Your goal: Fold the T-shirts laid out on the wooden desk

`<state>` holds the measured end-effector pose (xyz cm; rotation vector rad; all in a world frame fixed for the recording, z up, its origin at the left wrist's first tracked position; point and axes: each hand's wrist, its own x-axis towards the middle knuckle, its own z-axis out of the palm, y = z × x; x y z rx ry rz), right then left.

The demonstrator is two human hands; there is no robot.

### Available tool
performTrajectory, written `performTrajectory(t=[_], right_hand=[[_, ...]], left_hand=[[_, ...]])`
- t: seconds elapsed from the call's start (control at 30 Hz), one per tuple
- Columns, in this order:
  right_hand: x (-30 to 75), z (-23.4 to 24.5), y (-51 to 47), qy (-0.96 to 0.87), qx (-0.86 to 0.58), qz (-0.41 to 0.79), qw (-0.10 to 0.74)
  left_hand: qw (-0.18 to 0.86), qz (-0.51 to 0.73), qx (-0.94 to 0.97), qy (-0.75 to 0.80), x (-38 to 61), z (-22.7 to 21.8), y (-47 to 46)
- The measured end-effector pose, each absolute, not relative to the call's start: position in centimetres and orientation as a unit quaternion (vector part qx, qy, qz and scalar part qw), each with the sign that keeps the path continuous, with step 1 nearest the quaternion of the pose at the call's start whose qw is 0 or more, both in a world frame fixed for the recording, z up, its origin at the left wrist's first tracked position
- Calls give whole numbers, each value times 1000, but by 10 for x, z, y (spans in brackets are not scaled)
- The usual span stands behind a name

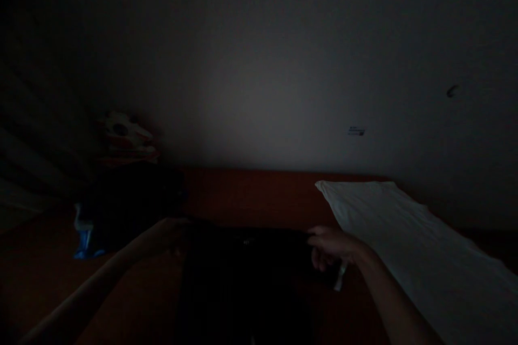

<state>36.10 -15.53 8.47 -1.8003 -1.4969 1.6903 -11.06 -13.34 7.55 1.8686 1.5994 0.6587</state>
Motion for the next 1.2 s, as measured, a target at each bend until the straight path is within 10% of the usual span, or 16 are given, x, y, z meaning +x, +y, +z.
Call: performTrajectory(t=[0.23, 0.4, 0.77, 1.2], right_hand=[[308, 112, -62, -584, -627, 298, 420], [306, 80, -95, -716, -609, 114, 322], [307, 31, -268, -722, -624, 189, 233], [327, 5, -183, -692, -681, 58, 234]], left_hand=[[146, 446, 681, 562, -42, 112, -21], [100, 385, 792, 464, -25, 96, -69], [149, 192, 813, 530, -87, 13, -252], [172, 269, 790, 524, -38, 35, -170]])
